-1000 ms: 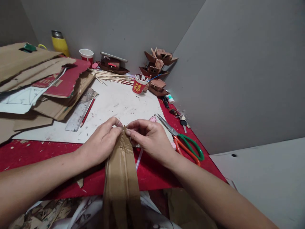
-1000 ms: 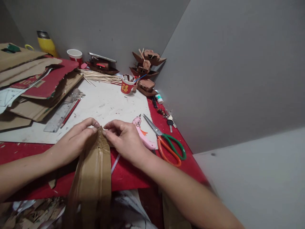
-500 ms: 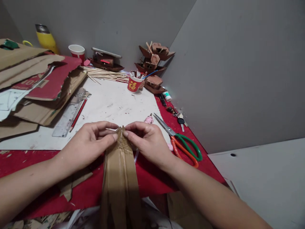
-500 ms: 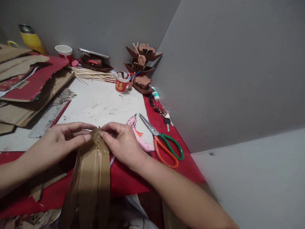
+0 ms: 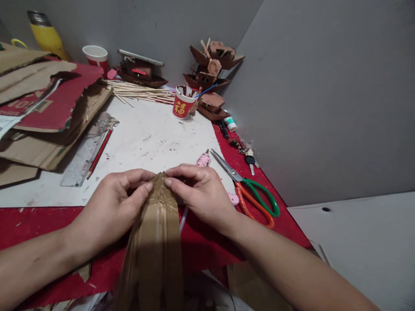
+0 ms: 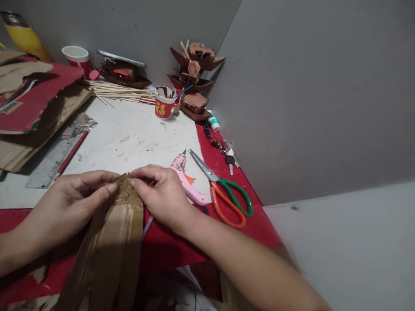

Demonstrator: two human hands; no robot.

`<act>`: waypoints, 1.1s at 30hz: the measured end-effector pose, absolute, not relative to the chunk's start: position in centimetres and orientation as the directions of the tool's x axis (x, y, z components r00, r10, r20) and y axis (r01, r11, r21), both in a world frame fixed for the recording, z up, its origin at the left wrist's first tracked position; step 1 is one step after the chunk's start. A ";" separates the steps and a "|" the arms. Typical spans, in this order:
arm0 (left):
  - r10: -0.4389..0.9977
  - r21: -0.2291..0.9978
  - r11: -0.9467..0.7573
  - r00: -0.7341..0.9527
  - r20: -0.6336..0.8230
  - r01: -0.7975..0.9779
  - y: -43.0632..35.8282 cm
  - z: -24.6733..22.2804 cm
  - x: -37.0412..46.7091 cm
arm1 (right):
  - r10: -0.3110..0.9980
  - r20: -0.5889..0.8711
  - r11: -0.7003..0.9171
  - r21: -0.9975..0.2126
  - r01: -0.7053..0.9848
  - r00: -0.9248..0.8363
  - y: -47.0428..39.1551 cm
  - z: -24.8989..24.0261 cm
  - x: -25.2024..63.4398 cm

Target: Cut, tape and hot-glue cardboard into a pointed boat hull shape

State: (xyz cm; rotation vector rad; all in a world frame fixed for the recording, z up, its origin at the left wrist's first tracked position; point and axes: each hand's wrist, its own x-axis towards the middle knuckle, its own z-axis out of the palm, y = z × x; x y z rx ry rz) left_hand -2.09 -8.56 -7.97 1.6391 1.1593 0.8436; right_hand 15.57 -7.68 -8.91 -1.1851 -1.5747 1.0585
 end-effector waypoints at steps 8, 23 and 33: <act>0.945 0.868 -0.255 0.300 0.130 0.427 -8.9 -8.2 -1.8 | 0.972 0.145 0.193 -0.941 0.278 -0.185 -7.7 -8.9 15.3; 0.938 0.839 -0.261 0.331 0.103 0.477 -8.3 -7.7 -2.3 | 0.935 0.268 0.341 -0.860 0.380 -0.231 -8.2 -8.7 15.0; 0.933 0.759 -0.307 0.338 0.121 0.574 -8.6 -7.6 -2.0 | 0.841 0.413 0.539 -0.687 0.487 -0.348 -8.2 -9.1 15.1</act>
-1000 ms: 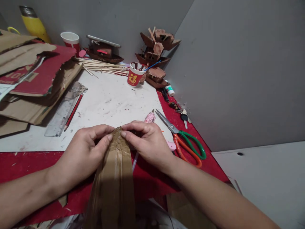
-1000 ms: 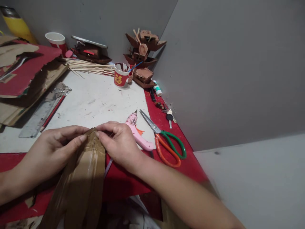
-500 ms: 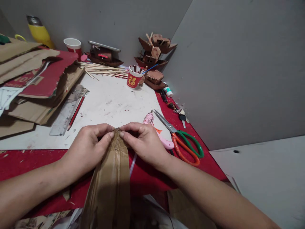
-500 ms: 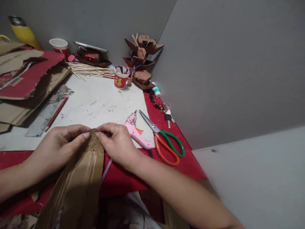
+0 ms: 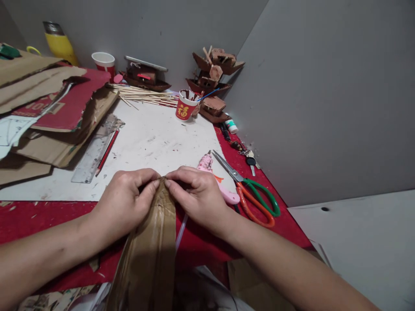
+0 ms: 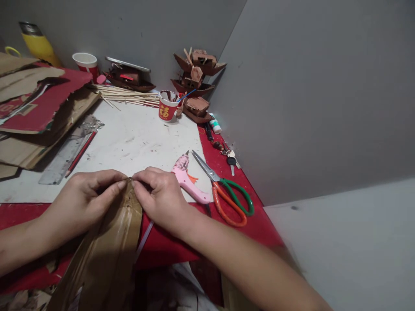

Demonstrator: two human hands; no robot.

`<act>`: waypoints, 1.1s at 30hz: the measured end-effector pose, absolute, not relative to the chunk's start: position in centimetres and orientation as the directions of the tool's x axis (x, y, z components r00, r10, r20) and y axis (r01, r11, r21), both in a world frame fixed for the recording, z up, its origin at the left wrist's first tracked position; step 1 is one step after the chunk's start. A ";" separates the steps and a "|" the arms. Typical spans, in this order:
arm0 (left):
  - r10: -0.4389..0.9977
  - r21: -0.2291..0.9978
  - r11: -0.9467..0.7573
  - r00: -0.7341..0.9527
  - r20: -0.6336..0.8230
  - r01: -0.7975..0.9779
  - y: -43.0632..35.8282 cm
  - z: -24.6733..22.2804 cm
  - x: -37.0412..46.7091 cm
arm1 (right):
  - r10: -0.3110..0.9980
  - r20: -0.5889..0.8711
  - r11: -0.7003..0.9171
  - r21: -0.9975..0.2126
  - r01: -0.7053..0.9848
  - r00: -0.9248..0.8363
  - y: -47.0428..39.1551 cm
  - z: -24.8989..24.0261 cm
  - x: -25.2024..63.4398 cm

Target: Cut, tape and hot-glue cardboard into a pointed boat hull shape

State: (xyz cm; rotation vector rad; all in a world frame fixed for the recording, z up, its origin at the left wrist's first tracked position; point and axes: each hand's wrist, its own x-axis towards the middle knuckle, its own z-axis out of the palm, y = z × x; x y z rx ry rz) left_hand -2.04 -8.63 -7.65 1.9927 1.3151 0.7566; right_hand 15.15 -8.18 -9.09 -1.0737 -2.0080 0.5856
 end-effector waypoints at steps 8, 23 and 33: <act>0.921 0.723 -0.347 0.362 0.142 0.598 -8.6 -7.8 -2.2 | 0.899 0.281 0.421 -0.764 0.489 -0.335 -8.2 -8.5 15.1; 0.883 0.616 -0.458 0.410 0.229 0.641 -9.4 -8.2 -2.2 | 0.804 0.419 0.595 -0.533 0.602 -0.423 -8.7 -8.4 15.2; 0.936 0.935 -0.062 0.347 -0.068 0.350 -8.5 -7.5 -2.1 | 0.900 0.090 0.270 -0.884 0.381 -0.427 -7.9 -7.4 16.1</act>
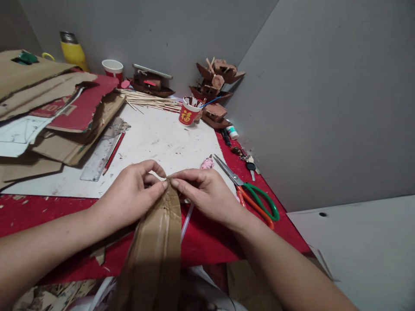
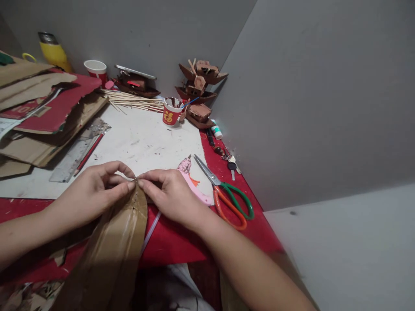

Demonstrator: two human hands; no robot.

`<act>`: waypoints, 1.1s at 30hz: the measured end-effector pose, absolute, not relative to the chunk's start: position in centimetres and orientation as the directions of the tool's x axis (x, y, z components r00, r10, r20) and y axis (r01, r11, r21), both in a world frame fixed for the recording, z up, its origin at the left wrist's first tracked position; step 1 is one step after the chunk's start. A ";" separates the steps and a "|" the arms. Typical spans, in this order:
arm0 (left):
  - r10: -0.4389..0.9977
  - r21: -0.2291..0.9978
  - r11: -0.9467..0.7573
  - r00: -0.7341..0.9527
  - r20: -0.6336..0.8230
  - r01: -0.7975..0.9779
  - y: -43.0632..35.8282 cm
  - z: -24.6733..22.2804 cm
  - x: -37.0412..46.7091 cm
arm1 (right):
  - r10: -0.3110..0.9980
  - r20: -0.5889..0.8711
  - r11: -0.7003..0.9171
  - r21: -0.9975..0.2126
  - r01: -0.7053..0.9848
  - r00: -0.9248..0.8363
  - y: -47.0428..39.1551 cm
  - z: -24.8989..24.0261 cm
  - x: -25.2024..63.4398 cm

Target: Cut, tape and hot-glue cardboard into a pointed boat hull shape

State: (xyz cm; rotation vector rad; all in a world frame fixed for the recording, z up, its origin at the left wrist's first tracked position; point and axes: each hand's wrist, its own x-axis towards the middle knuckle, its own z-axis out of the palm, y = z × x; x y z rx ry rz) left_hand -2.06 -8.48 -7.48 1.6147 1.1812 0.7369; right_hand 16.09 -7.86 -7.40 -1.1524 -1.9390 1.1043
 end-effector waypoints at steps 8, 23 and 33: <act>0.932 0.880 -0.243 0.349 0.096 0.409 -8.7 -7.1 -2.2 | 0.907 -0.155 -0.092 -0.980 0.175 -0.392 -7.4 -6.0 16.6; 0.975 0.905 -0.218 0.039 0.219 0.364 -7.3 -6.7 -3.2 | 0.897 0.000 0.188 -0.905 0.381 -0.442 -8.5 -7.8 14.9; 0.951 0.834 -0.309 0.132 0.280 0.457 -7.8 -7.0 -2.8 | 0.816 0.543 0.576 -0.727 0.374 -0.200 -7.4 -9.0 14.8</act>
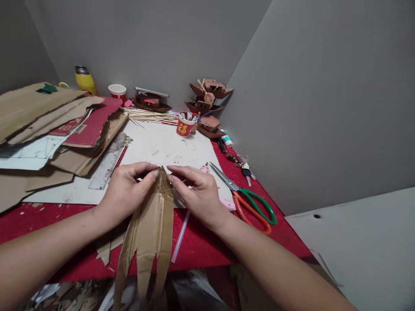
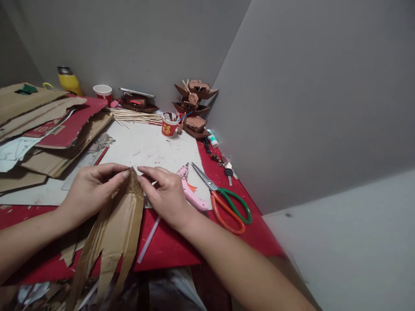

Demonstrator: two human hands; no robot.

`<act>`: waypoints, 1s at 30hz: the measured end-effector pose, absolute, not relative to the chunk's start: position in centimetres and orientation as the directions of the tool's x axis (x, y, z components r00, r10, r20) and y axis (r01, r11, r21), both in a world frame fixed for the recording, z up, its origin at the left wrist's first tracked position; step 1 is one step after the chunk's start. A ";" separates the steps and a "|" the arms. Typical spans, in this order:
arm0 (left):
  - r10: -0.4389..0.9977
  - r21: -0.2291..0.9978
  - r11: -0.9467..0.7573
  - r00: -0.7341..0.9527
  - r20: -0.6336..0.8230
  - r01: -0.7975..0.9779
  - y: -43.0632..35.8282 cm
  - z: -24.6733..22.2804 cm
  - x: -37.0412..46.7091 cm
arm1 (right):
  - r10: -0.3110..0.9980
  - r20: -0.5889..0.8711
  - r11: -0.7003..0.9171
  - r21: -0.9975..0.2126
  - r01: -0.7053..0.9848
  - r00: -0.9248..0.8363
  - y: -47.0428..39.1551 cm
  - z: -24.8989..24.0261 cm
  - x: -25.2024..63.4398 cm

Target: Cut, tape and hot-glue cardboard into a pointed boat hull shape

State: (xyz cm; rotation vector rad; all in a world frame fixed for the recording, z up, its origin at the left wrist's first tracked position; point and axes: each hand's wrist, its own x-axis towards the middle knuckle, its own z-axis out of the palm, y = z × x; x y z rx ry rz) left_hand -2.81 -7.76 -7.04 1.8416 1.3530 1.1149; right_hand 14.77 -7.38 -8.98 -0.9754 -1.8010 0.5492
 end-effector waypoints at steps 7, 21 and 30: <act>0.904 0.757 -0.426 0.193 0.382 0.496 -8.0 -7.6 -2.6 | 0.688 0.673 0.713 -0.556 0.427 -0.272 -7.5 -8.8 14.4; 0.854 0.654 -0.512 0.251 0.456 0.556 -8.2 -8.3 -2.5 | 0.691 0.652 0.710 -0.529 0.466 -0.313 -7.7 -9.1 14.1; 0.911 0.777 -0.401 0.302 0.281 0.485 -7.8 -8.6 -3.0 | 0.768 0.528 0.640 -0.604 0.475 -0.362 -7.2 -9.2 14.0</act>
